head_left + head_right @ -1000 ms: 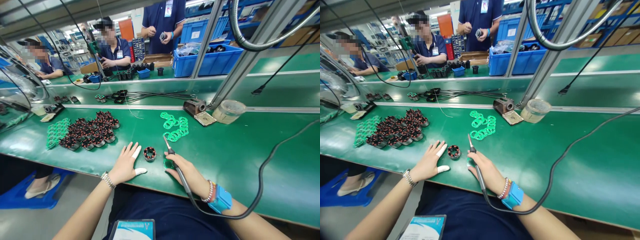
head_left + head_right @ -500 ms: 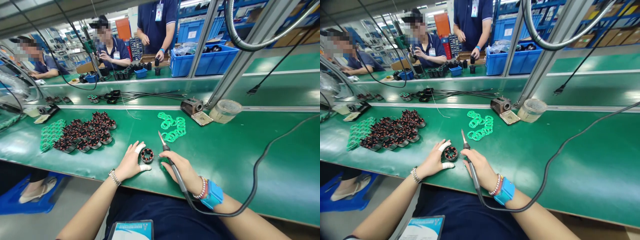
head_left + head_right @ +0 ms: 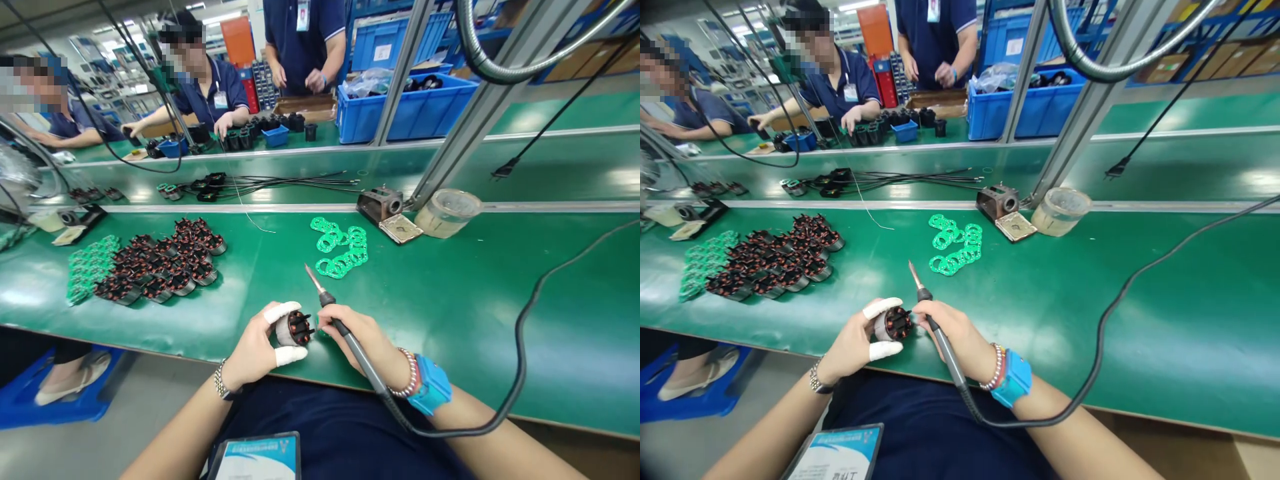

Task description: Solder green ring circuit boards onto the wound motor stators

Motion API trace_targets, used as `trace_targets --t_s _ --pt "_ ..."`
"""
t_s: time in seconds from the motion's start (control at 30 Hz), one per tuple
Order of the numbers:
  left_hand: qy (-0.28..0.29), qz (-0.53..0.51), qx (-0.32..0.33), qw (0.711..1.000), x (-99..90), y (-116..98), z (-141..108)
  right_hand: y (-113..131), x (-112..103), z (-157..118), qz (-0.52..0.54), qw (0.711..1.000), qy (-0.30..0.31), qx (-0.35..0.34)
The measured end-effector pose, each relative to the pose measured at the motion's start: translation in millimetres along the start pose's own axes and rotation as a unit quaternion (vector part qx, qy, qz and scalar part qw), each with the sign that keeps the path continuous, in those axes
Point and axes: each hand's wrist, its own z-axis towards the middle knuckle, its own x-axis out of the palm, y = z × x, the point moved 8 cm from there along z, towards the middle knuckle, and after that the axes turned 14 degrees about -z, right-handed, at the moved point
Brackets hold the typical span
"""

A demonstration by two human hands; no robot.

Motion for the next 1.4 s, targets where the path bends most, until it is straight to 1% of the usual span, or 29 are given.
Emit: trace_targets --t_s 0.07,0.13,0.2,0.27,0.37,0.47,0.6,0.7,0.8,0.93,1.17,1.4 --pt "0.000 0.051 0.036 0.998 4.4 -10 -1 1 4 -1 0.003 1.000 0.022 -0.016" --pt "-0.004 0.096 0.063 0.993 7.0 -17 -3 -1 3 -2 -0.001 0.999 0.030 -0.019" --pt "-0.005 0.124 0.072 0.990 7.5 -18 -3 -5 -5 -4 -0.015 1.000 0.016 -0.003" --pt "-0.002 0.141 0.071 0.988 6.3 -14 -3 -10 -17 -8 -0.033 0.999 -0.009 0.020" --pt "0.003 0.142 0.064 0.988 3.7 -6 -1 -16 -33 -17 -0.038 0.998 -0.025 0.033" --pt "0.004 0.111 0.055 0.992 2.5 3 1 -20 -43 -27 -0.038 0.998 -0.025 0.041" --pt "0.008 0.089 0.045 0.995 4.0 9 3 -30 -51 -35 -0.043 0.994 -0.036 0.099" --pt "0.007 0.092 0.042 0.995 4.6 9 3 -33 -49 -35 -0.031 0.990 -0.015 0.136" --pt "0.005 0.084 0.042 0.996 4.6 10 3 -32 -42 -32 -0.017 0.989 0.021 0.145" --pt "0.003 0.080 0.038 0.996 4.0 12 4 -32 -34 -30 -0.018 0.987 0.053 0.150" --pt "0.001 0.109 0.051 0.993 3.8 8 5 -34 -31 -30 -0.001 0.986 0.060 0.153" --pt "-0.007 0.110 0.053 0.993 2.9 8 4 -35 -29 -29 -0.003 0.985 0.071 0.156"
